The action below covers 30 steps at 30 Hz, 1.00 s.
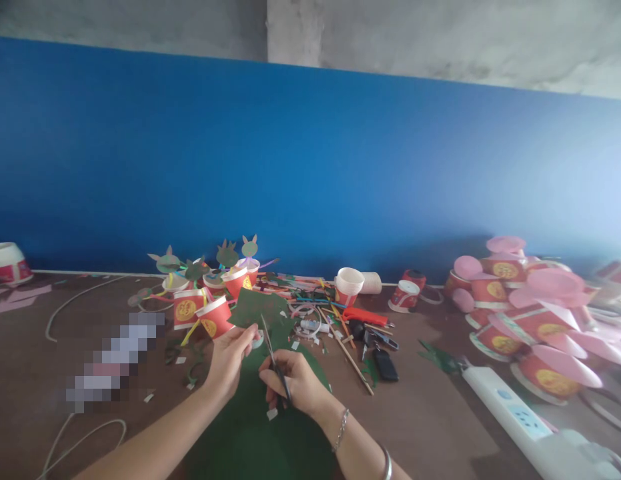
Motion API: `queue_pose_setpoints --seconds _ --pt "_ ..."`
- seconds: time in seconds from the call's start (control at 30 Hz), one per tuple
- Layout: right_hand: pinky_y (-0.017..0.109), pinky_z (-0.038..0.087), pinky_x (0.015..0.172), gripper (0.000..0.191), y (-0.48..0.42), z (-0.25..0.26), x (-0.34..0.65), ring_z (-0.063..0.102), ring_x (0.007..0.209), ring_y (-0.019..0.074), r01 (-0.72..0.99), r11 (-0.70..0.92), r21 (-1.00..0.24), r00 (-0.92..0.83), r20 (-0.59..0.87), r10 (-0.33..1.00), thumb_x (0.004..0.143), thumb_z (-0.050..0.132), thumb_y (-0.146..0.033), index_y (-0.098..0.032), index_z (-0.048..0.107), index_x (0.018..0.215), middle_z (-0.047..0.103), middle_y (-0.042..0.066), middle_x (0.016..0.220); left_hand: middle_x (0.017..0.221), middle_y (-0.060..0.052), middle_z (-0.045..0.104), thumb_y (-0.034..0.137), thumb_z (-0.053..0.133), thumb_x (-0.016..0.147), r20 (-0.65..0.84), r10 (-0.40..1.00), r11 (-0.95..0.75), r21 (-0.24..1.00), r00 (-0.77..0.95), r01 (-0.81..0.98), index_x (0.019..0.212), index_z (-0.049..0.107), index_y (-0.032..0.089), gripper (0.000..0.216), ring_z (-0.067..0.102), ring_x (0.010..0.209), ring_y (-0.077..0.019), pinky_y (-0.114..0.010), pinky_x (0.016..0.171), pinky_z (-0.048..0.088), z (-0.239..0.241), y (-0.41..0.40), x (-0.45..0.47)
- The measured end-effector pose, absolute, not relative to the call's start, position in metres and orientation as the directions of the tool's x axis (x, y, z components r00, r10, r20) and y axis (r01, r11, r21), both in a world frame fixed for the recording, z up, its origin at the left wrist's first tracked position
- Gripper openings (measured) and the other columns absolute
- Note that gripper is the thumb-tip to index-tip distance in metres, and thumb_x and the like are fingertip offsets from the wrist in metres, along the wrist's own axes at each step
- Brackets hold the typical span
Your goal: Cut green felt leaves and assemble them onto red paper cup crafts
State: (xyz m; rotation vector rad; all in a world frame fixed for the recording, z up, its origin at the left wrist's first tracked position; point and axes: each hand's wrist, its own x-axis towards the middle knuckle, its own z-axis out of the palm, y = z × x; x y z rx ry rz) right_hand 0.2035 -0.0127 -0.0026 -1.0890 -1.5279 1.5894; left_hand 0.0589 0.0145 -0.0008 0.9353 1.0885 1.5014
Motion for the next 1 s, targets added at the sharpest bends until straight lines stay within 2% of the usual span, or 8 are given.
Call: queue_pose_setpoints --seconds 0.2,0.43,1.0 --pt "0.013 0.030 0.028 0.036 -0.0122 -0.0010 0.2037 0.051 0.035 0.0082 0.089 -0.077 -0.993 -0.383 -0.105 0.918 0.071 0.065 -0.048 -0.014 0.054 0.079 0.057 -0.004 0.045 0.042 0.004 0.043 0.035 0.068 0.070 0.056 0.996 -0.073 0.961 -0.070 -0.265 0.039 0.044 0.016 0.043 0.043 0.051 -0.0093 -0.022 0.057 0.033 -0.0028 0.0103 0.0612" --pt "0.013 0.032 0.031 0.036 -0.0135 -0.0035 0.2020 0.051 0.036 0.0080 0.066 -0.080 -0.995 -0.384 -0.099 0.918 0.070 0.065 -0.048 -0.015 0.054 0.079 0.057 -0.004 0.047 0.046 0.005 0.044 0.038 0.068 0.069 0.001 0.998 -0.016 0.972 -0.065 -0.233 0.053 0.059 0.014 0.031 0.041 0.051 -0.0091 -0.022 0.055 0.032 -0.0055 0.0094 0.0631" --pt "0.015 0.034 0.031 0.027 -0.0109 -0.0062 0.2003 0.043 0.031 0.0064 0.139 -0.038 -0.990 -0.320 -0.081 0.944 0.070 0.064 -0.040 -0.016 0.050 0.072 0.050 -0.007 0.041 0.051 0.003 0.052 0.036 0.069 0.068 0.019 0.998 -0.032 0.965 -0.054 -0.261 0.053 0.059 0.015 0.028 0.049 0.058 -0.0116 -0.023 0.059 0.035 -0.0055 0.0113 0.0617"
